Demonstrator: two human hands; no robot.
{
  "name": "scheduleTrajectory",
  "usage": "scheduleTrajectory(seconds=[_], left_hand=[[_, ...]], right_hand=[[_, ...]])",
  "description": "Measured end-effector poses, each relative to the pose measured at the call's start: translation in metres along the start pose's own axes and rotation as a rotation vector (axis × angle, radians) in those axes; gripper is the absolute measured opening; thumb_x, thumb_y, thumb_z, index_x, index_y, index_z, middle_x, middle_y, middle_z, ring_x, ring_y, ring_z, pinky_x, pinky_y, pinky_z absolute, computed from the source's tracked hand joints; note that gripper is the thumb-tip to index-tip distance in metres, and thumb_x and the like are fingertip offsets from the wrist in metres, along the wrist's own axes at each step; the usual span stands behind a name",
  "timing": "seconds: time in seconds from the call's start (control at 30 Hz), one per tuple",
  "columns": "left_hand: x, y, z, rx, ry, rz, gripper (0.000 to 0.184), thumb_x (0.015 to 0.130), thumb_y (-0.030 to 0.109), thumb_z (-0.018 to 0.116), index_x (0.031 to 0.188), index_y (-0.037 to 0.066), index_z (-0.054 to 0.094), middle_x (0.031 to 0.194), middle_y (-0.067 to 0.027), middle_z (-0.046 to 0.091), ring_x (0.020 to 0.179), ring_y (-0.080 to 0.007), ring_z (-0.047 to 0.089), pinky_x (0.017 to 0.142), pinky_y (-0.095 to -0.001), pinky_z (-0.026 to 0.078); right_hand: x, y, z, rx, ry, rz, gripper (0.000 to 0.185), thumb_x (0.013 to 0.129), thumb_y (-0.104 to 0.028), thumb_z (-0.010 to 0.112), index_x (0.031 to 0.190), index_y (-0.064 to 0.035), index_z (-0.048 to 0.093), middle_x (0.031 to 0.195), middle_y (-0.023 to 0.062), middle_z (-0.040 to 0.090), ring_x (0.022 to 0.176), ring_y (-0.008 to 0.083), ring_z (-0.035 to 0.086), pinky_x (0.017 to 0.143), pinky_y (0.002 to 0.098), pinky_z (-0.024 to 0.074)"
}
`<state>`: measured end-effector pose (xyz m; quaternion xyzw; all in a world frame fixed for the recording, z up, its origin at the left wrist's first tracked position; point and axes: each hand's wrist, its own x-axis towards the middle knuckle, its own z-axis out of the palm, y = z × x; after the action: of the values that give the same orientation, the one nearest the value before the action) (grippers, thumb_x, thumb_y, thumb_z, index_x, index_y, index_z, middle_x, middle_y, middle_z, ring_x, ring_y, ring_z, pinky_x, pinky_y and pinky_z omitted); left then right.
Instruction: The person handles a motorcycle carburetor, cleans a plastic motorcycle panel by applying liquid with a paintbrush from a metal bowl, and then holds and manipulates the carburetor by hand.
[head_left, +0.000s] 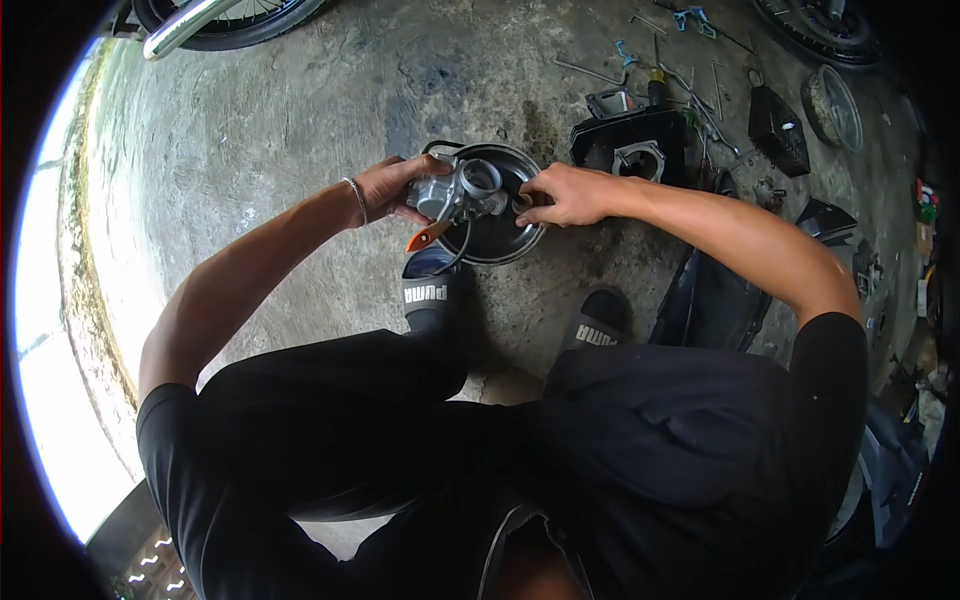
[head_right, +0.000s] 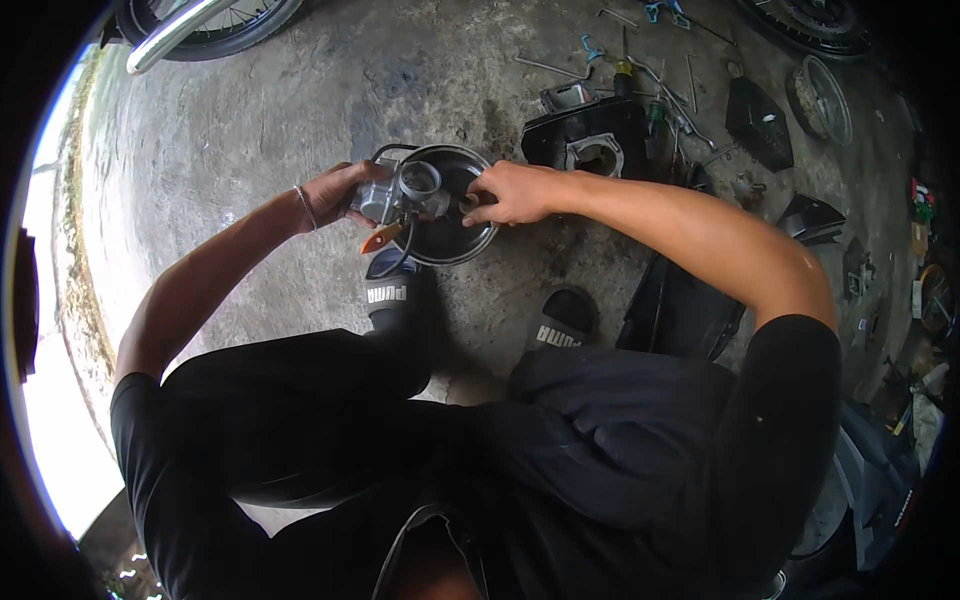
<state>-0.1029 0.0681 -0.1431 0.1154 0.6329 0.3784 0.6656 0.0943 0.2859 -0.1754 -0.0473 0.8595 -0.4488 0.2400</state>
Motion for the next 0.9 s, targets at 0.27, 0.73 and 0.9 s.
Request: scheduleTrajectory(seconds=[0.27,0.73,0.9], left_hand=[[-0.001,0.006,0.003,-0.006,0.002,-0.011,0.059,0.077,0.043,0.072,0.113,-0.002,0.061,0.1,-0.0162,0.067,0.082,-0.0214,0.068,0.068,-0.0248,0.061],[0.004,0.002,0.005,0.005,-0.022,-0.007,0.062,0.075,0.042,0.074,0.111,-0.007,0.06,0.099,-0.019,0.066,0.083,-0.0227,0.068,0.067,-0.0248,0.062],[0.006,-0.001,0.002,-0.005,-0.036,0.007,0.063,0.074,0.042,0.075,0.111,-0.006,0.06,0.1,-0.0192,0.066,0.082,-0.0234,0.068,0.067,-0.025,0.062]], right_hand=[[0.001,0.003,0.004,-0.01,0.088,-0.037,0.027,0.088,-0.024,0.066,0.079,0.0009,0.06,0.07,0.0085,0.063,0.059,0.0231,0.052,0.06,0.035,0.0442],[-0.001,0.004,0.002,0.041,0.06,0.005,0.023,0.085,-0.019,0.068,0.08,0.0016,0.06,0.072,0.0089,0.063,0.057,0.0227,0.052,0.059,0.035,0.0438],[-0.003,0.003,0.006,0.015,0.183,-0.024,0.024,0.082,-0.022,0.07,0.088,0.0002,0.063,0.074,0.0095,0.067,0.064,0.0242,0.06,0.061,0.0334,0.0468]])
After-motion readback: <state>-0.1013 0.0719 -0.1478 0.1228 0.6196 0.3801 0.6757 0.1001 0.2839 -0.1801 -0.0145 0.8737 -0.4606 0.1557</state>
